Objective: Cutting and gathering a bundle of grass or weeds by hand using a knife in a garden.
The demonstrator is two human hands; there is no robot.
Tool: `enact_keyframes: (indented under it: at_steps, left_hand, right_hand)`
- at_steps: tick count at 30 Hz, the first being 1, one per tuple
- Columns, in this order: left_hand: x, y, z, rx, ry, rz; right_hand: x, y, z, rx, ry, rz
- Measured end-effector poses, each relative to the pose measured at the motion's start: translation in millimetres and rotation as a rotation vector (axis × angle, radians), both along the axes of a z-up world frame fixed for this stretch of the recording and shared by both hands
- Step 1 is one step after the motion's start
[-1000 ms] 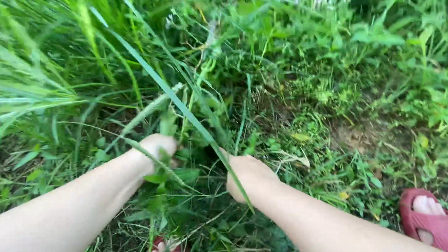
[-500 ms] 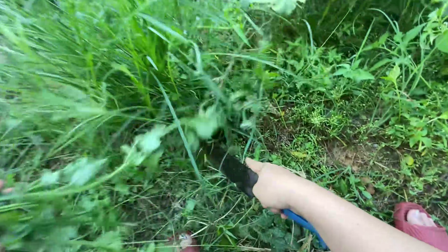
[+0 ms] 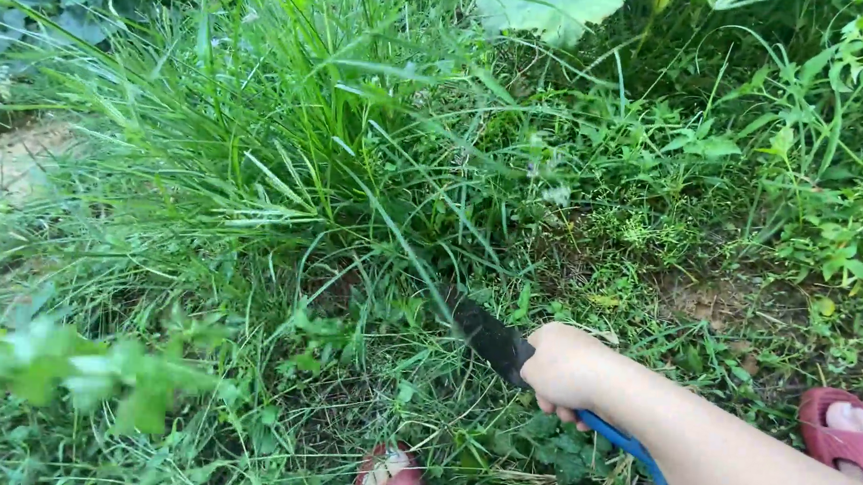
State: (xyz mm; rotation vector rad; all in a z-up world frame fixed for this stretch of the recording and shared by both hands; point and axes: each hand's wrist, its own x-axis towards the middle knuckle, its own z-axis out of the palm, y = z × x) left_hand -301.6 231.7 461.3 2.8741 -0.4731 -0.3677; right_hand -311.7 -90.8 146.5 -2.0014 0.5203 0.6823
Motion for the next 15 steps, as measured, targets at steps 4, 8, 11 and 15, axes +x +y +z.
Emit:
enact_keyframes:
  at_steps: [4, 8, 11, 15]
  left_hand:
    - [50.7, -9.6, -71.4, 0.186, 0.024, -0.171]
    - [155.7, -16.4, -224.9, 0.363, 0.06, -0.365]
    - [177.3, -95.2, -283.8, 0.408, -0.077, -0.797]
    - [233.5, -172.2, -333.6, 0.515, -0.007, -0.805]
  right_hand:
    - [6.2, -5.1, -3.5, -0.012, 0.018, -0.099]
    - [21.1, -22.9, -29.1, 0.076, -0.009, -0.192]
    - [31.7, -35.9, -45.0, 0.168, -0.048, -0.305]
    - [51.6, -52.2, -54.0, 0.189, -0.056, -0.419]
